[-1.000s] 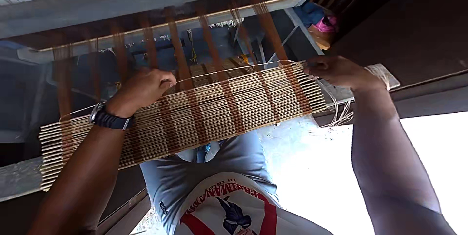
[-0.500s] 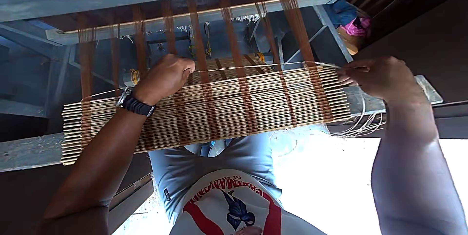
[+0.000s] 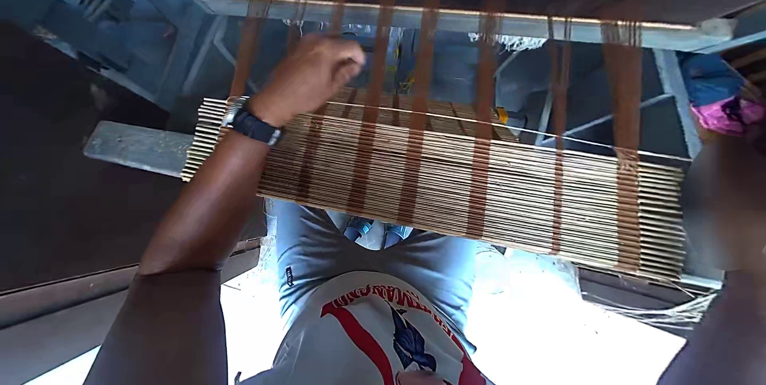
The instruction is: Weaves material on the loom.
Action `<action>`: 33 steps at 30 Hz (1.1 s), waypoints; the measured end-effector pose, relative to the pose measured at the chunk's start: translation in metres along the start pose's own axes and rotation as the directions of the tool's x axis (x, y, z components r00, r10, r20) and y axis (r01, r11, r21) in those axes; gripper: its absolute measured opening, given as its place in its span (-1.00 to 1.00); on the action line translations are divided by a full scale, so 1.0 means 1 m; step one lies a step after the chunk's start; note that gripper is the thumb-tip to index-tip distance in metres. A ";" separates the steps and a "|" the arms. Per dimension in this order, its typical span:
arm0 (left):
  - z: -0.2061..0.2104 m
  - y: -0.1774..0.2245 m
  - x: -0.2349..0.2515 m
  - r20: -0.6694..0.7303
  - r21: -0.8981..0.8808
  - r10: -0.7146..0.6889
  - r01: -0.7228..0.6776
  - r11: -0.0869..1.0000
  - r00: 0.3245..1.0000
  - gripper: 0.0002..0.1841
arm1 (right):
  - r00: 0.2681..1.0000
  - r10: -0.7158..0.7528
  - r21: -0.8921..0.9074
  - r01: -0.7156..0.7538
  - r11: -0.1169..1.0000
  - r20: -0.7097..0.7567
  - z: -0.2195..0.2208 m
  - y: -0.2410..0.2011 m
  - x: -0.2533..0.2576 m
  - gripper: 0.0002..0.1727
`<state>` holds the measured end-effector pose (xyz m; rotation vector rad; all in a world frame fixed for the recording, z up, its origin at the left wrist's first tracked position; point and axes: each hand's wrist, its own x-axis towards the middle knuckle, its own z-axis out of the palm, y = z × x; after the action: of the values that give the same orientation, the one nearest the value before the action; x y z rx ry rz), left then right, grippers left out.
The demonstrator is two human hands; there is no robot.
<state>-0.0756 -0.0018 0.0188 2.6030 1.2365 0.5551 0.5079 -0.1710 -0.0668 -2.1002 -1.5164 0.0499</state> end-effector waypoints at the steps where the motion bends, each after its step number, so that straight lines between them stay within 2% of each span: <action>1: -0.017 -0.013 -0.012 -0.038 0.030 -0.083 0.084 0.996 0.996 -0.74 | 1.000 0.021 -0.007 -0.021 1.000 -0.004 0.002 -0.004 0.001 -0.53; 3: -0.046 -0.044 -0.038 -0.078 0.099 -0.280 0.287 0.953 0.957 -0.71 | 0.998 0.061 0.005 -0.061 0.998 -0.010 0.005 -0.010 0.002 -0.52; 6: -0.069 -0.095 -0.072 -0.068 0.158 -0.530 0.534 0.831 0.845 -0.67 | 0.997 0.075 0.082 -0.073 0.994 -0.023 0.012 -0.007 0.001 -0.53; 8: -0.071 -0.115 -0.082 -0.020 0.094 -0.633 0.632 0.769 0.774 -0.65 | 0.995 0.089 0.119 -0.082 0.989 -0.050 0.017 -0.005 0.000 -0.55; 10: -0.066 -0.122 -0.081 0.040 -0.055 -0.720 0.721 0.691 0.693 -0.65 | 0.992 0.106 0.139 -0.095 0.986 -0.074 0.019 -0.007 -0.001 -0.55; 13: -0.052 -0.130 -0.067 0.056 -0.266 -0.793 0.775 0.574 0.607 -0.61 | 0.987 0.142 0.135 -0.131 0.982 -0.075 0.017 -0.014 -0.004 -0.56; 16: -0.043 -0.137 -0.051 0.047 -0.456 -0.857 0.774 0.439 0.513 -0.59 | 0.987 0.134 0.131 -0.121 0.984 -0.091 0.017 -0.017 -0.005 -0.56; 18: -0.040 -0.139 -0.042 0.093 -0.543 -0.881 0.765 0.345 0.463 -0.58 | 0.987 0.120 0.143 -0.103 0.984 -0.111 0.017 -0.016 -0.006 -0.58; 21: -0.043 -0.129 -0.036 0.181 -0.534 -0.875 0.792 0.296 0.449 -0.59 | 0.985 0.115 0.138 -0.097 0.986 -0.131 0.018 -0.021 -0.008 -0.58; 24: -0.052 -0.118 -0.039 0.213 -0.471 -0.871 0.827 0.306 0.443 -0.59 | 0.978 0.146 0.138 -0.126 0.982 -0.151 0.019 -0.021 -0.009 -0.58; 30: -0.057 -0.113 -0.071 0.169 -0.223 -0.837 0.848 0.481 0.520 -0.69 | 0.967 0.202 0.117 -0.185 0.976 -0.156 0.017 -0.029 -0.012 -0.54; 33: -0.059 -0.110 -0.089 0.141 -0.182 -0.816 0.825 0.535 0.560 -0.68 | 0.957 0.230 0.099 -0.215 0.972 -0.177 0.016 -0.032 -0.013 -0.53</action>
<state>-0.2284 -0.0006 0.0130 1.5175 2.0215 0.3937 0.4697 -0.1693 -0.0698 -2.1379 -1.1463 -0.0064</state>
